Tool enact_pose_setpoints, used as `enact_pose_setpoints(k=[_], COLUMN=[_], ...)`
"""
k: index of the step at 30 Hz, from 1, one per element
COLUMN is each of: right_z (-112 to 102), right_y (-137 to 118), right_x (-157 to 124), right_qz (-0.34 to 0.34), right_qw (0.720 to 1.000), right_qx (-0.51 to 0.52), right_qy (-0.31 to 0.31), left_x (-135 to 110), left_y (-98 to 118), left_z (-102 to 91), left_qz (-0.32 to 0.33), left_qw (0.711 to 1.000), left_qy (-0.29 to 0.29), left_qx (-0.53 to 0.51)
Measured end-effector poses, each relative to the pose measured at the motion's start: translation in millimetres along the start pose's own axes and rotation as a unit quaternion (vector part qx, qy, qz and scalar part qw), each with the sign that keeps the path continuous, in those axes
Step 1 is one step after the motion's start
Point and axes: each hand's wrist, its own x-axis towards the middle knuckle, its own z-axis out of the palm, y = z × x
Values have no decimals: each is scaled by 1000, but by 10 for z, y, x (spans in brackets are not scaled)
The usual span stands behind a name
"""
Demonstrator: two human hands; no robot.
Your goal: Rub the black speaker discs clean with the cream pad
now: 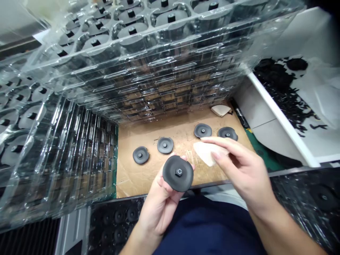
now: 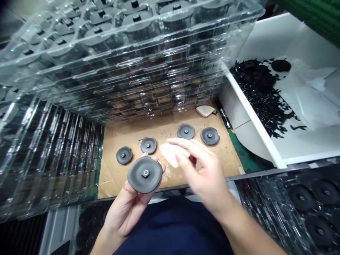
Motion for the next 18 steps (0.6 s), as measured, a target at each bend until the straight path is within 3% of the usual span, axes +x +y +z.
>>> enact_pose_setpoints(k=[1,3,5,7,8,12,13,16,18], right_z=[-4,13,47,90,117,201,196,118,59], right_y=[-155,-387,-494,-508,-498,-446,-436,-418,-427], right_x=[23,28,19,29,42,54,38,-21,-44], right_qz=[-54,-150,-157,-120,-114,-179,-192,-202,-202], right_qw=[999,987,975,966,967,981,978,966,964], right_qx=[6,21,35,28,13,-43,-32,13,7], right_qy=[6,-47,-153,-228,-225,-68,-69,-160,-175], left_x=[2,5,6,4,2,-17,-25,-45,-45], left_y=[-2,-5,-4,-1,1,11,7,-37,-73], left_z=[-1,-25,-59,-62,-46,62,77,71,56], left_qz=[2,3,7,8,6,-20,-30,-81,-106], left_qw=[1000,999,999,998,997,998,997,996,993], left_qy=[7,21,33,49,57,38,31,-11,-42], left_qx=[9,29,41,42,43,56,57,39,23])
